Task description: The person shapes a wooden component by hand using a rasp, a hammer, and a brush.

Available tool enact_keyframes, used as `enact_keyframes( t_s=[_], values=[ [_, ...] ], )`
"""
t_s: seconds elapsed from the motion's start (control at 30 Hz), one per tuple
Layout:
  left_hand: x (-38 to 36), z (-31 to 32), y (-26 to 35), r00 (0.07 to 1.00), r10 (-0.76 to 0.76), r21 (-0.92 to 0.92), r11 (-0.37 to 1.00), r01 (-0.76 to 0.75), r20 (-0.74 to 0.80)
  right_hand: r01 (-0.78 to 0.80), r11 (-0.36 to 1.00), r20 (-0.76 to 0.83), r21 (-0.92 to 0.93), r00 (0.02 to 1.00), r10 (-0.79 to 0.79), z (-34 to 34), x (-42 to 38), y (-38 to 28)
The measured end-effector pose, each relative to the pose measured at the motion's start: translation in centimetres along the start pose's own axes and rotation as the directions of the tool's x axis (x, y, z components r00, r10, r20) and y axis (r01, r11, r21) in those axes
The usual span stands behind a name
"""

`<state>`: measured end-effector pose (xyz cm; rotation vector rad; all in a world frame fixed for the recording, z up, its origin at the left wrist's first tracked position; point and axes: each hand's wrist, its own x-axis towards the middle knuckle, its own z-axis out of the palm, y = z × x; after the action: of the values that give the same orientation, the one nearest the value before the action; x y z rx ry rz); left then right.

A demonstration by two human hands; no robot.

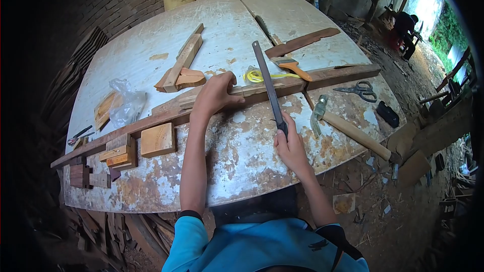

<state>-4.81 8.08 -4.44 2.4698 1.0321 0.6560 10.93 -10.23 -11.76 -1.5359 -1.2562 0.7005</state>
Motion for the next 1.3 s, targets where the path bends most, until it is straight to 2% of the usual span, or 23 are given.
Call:
enact_keyframes(
  t_s=[0.17,0.27,0.57,0.67,0.77,0.87,0.9,1.1,1.2,1.3],
  values=[
    [0.2,0.3,-1.0,0.996,0.084,0.031,0.996,-0.084,-0.005,0.004,1.000,0.001,0.004,1.000,-0.004,0.0,0.0,-0.2],
    [0.2,0.2,-1.4,0.997,0.079,-0.038,0.996,-0.078,0.024,-0.002,1.000,0.016,-0.021,1.000,0.002,-0.2,0.1,-0.3],
    [-0.1,0.1,-1.4,0.995,0.031,0.085,0.996,-0.038,0.091,-0.027,1.000,0.011,-0.002,1.000,0.027,-0.2,0.1,-0.6],
    [0.0,1.6,-1.5,0.995,0.097,0.197,0.976,-0.090,-0.025,-0.005,0.997,0.007,-0.074,1.000,0.006,-0.1,0.3,-0.5],
    [-0.2,3.0,0.3,0.988,0.141,0.453,0.886,-0.094,-0.070,0.047,0.981,0.021,-0.187,0.999,-0.044,0.6,1.1,-0.9],
    [0.3,3.7,-0.2,0.998,-0.010,0.420,0.907,0.032,-0.056,0.064,0.948,0.030,-0.312,0.998,-0.058,1.6,2.5,-2.5],
    [0.3,3.6,-0.1,0.998,-0.005,0.436,0.899,0.032,-0.062,0.161,0.951,-0.021,-0.263,0.985,-0.172,2.2,3.5,-2.4],
    [0.3,3.4,0.1,0.996,-0.030,0.420,0.906,0.061,-0.079,0.220,0.923,-0.006,-0.316,0.972,-0.234,4.0,7.9,-3.7],
    [0.4,3.6,-0.1,0.994,-0.020,0.417,0.907,0.062,-0.106,0.173,0.896,-0.012,-0.408,0.981,-0.195,5.3,8.4,-3.4],
    [0.5,3.8,-0.1,0.994,-0.067,0.408,0.908,0.097,-0.086,0.136,0.867,0.065,-0.479,0.991,-0.120,4.4,6.8,-3.6]
  ],
)
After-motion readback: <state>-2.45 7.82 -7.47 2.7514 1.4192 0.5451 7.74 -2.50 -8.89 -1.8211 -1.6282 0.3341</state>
